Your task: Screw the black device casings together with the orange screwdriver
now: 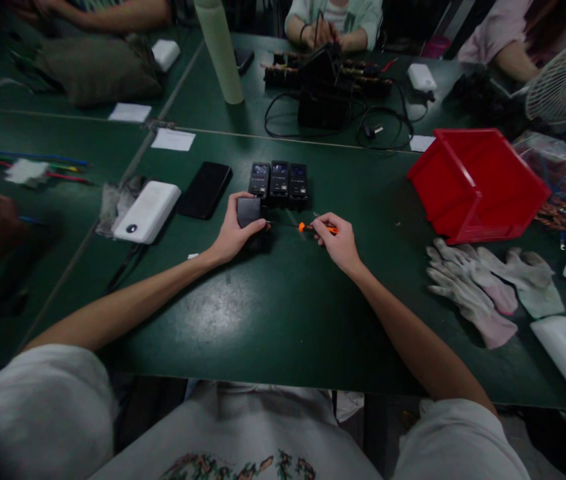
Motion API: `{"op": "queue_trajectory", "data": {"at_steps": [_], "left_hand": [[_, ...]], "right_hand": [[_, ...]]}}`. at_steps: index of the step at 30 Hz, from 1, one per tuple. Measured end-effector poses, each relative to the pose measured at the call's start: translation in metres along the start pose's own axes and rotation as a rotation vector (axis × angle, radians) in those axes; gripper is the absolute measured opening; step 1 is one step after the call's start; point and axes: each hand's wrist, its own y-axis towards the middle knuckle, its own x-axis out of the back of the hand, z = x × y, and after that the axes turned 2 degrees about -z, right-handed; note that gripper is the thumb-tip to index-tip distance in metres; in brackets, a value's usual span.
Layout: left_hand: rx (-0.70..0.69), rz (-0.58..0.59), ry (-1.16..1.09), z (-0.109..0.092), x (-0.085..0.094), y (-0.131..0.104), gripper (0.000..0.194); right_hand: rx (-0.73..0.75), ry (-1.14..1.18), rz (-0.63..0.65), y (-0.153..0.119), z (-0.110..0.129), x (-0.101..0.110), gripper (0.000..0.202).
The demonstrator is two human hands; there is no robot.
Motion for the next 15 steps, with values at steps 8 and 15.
{"op": "queue_trajectory", "data": {"at_steps": [8, 15], "left_hand": [[0.017, 0.012, -0.008, -0.0004, 0.0004, -0.0011, 0.057], [0.025, 0.023, -0.011, -0.0009, 0.0007, -0.0014, 0.057]], "right_hand": [[0.013, -0.001, 0.002, -0.0002, 0.0008, 0.0006, 0.024], [-0.001, 0.000, 0.022, -0.0009, 0.0040, 0.0014, 0.026]]}}
